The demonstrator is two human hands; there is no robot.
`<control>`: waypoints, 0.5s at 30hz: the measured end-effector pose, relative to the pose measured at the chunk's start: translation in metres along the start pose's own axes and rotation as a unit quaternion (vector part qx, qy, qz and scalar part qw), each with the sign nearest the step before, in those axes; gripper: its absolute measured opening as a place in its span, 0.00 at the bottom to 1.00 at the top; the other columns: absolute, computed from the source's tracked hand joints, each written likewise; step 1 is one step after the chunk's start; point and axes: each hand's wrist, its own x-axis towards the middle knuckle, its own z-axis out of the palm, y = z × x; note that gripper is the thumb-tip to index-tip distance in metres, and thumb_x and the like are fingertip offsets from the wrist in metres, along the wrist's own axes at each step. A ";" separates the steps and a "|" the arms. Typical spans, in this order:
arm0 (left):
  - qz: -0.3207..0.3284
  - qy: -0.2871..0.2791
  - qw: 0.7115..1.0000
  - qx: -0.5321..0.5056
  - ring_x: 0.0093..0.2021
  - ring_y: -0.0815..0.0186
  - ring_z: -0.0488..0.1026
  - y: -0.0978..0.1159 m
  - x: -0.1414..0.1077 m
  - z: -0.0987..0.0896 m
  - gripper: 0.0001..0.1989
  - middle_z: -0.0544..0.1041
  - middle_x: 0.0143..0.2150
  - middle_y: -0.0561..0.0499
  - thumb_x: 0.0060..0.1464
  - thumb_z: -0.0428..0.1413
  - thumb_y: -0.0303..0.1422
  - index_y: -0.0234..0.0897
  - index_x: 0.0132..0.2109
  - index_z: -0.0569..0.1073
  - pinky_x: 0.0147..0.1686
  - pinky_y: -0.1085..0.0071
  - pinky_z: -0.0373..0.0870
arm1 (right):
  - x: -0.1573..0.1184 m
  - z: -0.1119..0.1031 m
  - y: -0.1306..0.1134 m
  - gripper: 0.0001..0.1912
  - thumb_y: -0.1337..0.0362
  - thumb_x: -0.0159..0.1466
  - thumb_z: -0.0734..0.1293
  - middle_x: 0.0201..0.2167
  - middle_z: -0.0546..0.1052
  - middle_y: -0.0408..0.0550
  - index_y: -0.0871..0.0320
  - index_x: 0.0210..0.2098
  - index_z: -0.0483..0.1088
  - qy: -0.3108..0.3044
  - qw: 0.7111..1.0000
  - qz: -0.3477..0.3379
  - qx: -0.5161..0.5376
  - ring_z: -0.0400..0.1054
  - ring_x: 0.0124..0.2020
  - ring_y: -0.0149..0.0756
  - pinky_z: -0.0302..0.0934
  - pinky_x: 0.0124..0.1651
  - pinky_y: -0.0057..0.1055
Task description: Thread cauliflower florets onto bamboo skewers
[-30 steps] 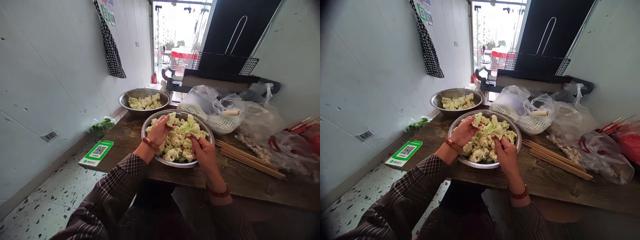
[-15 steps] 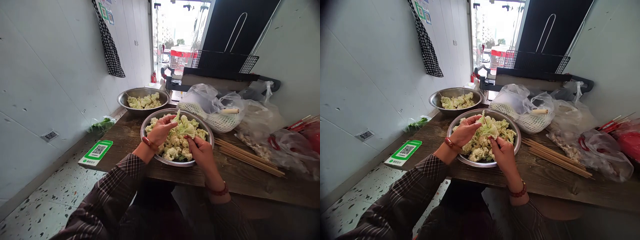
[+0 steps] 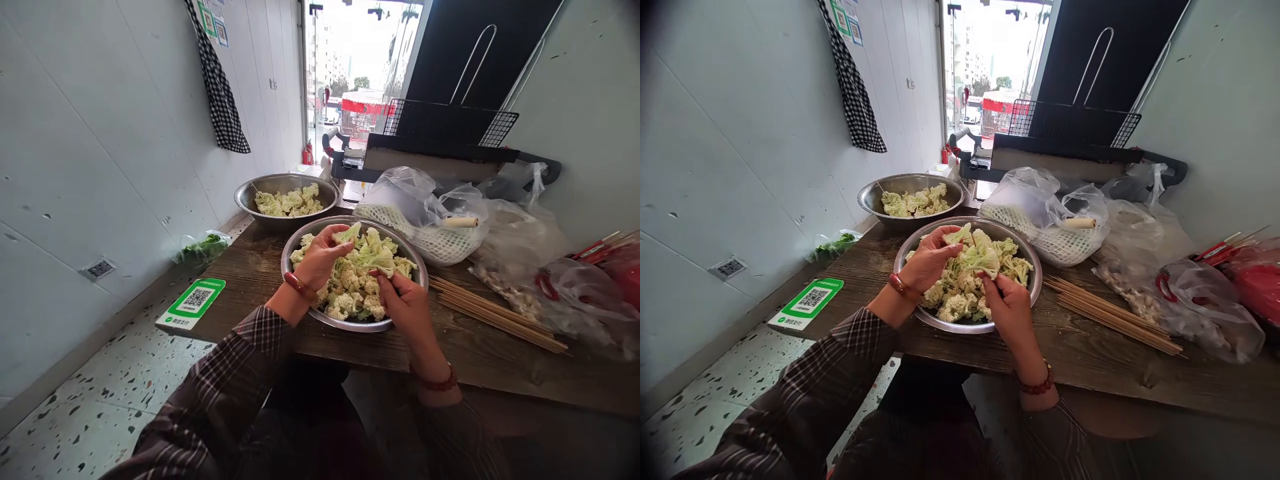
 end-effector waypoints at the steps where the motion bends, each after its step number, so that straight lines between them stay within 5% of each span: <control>1: -0.001 -0.001 1.000 -0.002 0.31 0.74 0.69 0.000 0.000 0.001 0.17 0.76 0.33 0.53 0.43 0.68 0.29 0.35 0.43 0.77 0.33 0.76 0.64 | 0.001 0.000 0.000 0.23 0.49 0.67 0.63 0.16 0.64 0.39 0.57 0.22 0.69 -0.005 1.000 -0.010 -0.016 0.55 0.20 0.28 0.51 0.25 0.28; 5: 0.001 0.010 1.000 -0.019 0.34 0.71 0.70 0.003 0.001 0.004 0.10 0.76 0.37 0.50 0.50 0.62 0.31 0.34 0.41 0.77 0.34 0.74 0.66 | 0.003 0.001 -0.002 0.24 0.49 0.67 0.63 0.16 0.63 0.40 0.57 0.20 0.66 -0.020 0.997 -0.022 -0.065 0.55 0.21 0.28 0.49 0.25 0.28; 15: 0.042 0.064 0.997 -0.031 0.28 0.75 0.66 0.005 0.001 0.002 0.08 0.73 0.30 0.55 0.46 0.62 0.25 0.34 0.36 0.74 0.32 0.75 0.64 | 0.003 0.001 -0.002 0.24 0.50 0.67 0.63 0.17 0.60 0.39 0.56 0.19 0.61 -0.035 0.997 -0.020 -0.061 0.53 0.22 0.29 0.48 0.26 0.29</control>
